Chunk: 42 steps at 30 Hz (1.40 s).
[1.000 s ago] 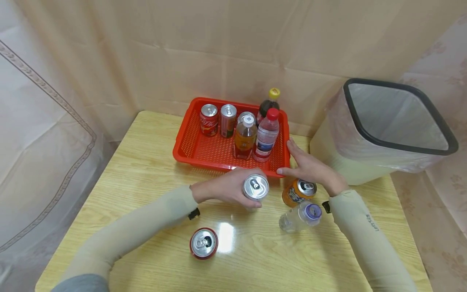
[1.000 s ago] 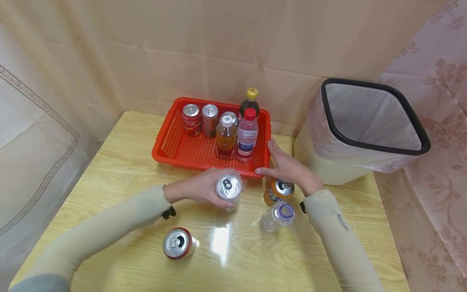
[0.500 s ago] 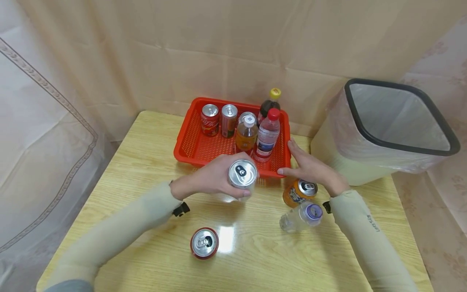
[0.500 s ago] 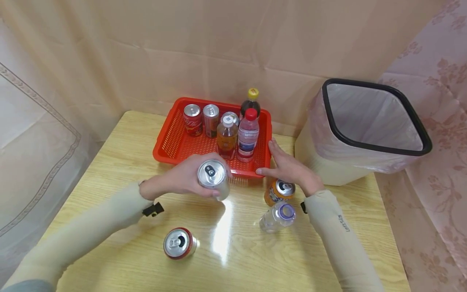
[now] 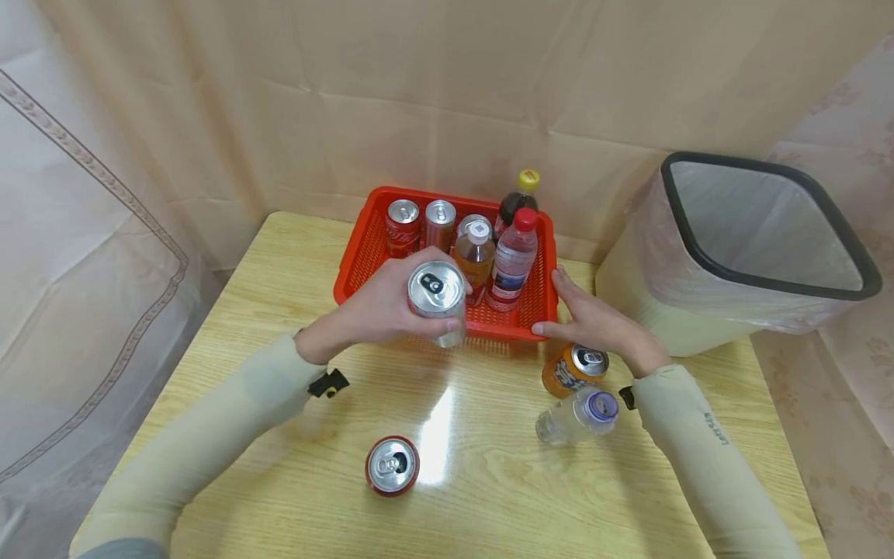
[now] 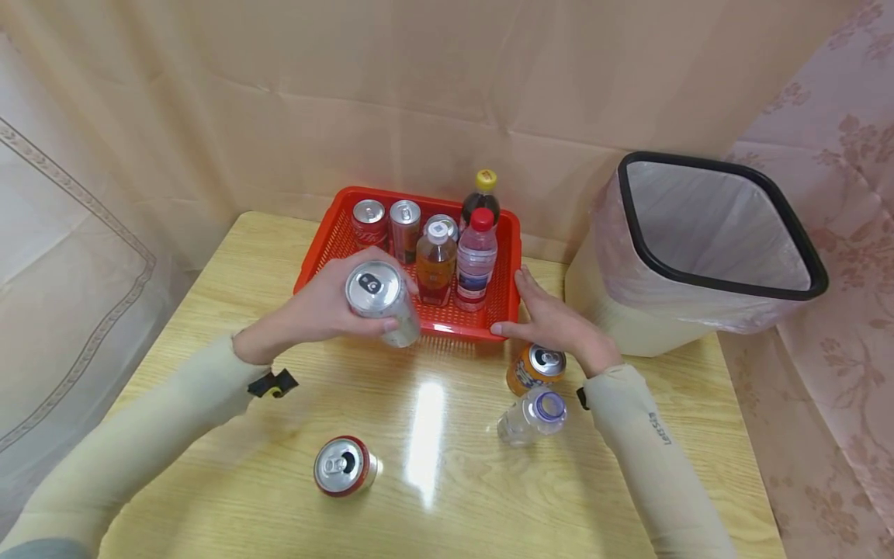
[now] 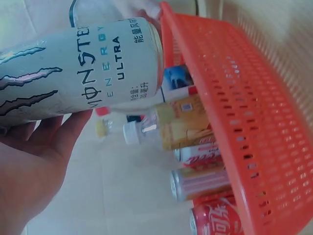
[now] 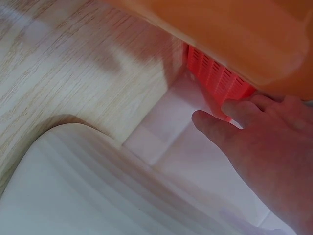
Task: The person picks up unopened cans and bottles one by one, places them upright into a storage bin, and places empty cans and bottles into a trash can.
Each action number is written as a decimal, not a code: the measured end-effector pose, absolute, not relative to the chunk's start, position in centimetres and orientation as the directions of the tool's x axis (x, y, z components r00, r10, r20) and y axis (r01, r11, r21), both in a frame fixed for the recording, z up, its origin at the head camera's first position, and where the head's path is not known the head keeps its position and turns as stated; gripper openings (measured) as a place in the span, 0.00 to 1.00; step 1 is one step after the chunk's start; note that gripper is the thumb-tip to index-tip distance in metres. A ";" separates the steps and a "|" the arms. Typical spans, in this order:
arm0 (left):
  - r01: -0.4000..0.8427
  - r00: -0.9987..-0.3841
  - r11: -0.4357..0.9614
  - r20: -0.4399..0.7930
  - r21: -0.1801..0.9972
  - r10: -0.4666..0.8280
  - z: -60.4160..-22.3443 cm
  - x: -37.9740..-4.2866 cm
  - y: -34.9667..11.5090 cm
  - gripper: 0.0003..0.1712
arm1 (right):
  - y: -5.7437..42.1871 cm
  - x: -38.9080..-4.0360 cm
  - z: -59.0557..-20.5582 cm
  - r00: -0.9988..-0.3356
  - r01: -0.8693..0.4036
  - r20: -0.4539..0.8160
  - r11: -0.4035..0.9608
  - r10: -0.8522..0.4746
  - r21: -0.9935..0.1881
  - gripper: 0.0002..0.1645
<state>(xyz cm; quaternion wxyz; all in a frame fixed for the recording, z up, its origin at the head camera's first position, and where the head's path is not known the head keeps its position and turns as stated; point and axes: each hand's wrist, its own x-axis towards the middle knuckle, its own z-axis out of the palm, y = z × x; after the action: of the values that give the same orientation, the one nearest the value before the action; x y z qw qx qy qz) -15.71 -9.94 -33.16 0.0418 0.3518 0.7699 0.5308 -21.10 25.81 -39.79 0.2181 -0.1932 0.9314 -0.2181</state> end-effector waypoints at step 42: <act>0.263 -0.937 0.439 0.120 0.859 0.327 -34.6 -22.8 -10.8 0.39 | 25.7 -21.1 -39.7 -0.831 -0.228 -0.350 0.839 -0.432 -0.493 0.72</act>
<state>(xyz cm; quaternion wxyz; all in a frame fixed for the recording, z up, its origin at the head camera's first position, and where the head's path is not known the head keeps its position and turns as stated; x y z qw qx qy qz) -22.79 -10.82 -34.59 0.0321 0.1740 0.8476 0.5003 -21.11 25.68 -39.67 0.2299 -0.1772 0.9310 -0.2211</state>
